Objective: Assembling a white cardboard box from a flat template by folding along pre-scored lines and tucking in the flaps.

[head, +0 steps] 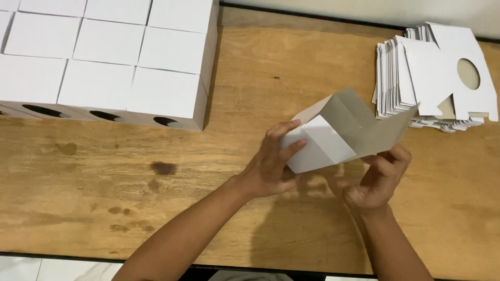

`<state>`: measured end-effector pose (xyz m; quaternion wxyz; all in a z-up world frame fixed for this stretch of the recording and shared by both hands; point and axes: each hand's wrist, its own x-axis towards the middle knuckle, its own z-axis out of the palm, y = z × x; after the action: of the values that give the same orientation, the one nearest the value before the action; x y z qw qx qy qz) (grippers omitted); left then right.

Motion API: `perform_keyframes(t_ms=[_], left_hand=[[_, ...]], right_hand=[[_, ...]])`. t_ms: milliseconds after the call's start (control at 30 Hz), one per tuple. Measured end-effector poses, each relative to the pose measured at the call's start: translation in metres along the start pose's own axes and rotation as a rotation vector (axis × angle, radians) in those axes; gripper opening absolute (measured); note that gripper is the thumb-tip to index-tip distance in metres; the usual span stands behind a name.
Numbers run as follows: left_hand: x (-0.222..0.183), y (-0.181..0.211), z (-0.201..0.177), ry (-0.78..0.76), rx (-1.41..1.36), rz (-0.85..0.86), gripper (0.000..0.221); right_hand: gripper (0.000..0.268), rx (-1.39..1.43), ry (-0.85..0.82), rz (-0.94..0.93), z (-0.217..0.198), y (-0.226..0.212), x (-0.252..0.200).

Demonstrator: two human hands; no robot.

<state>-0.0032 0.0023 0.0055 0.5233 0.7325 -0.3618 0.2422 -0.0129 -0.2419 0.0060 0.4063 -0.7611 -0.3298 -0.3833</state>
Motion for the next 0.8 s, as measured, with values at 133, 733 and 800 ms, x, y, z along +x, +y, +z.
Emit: perform_keyframes(t_ms=[133, 733, 800], left_hand=[[-0.003, -0.001, 0.005, -0.018, 0.072, 0.003, 0.083], [0.001, 0.001, 0.004, 0.062, 0.221, 0.034, 0.054], [0.005, 0.001, 0.001, 0.132, 0.232, 0.079, 0.042]], right_hand=[[0.081, 0.044, -0.062, 0.075, 0.004, -0.010, 0.017], [0.038, -0.228, -0.184, 0.096, 0.020, -0.033, 0.040], [0.006, -0.183, -0.242, 0.193, 0.017, -0.025, 0.032]])
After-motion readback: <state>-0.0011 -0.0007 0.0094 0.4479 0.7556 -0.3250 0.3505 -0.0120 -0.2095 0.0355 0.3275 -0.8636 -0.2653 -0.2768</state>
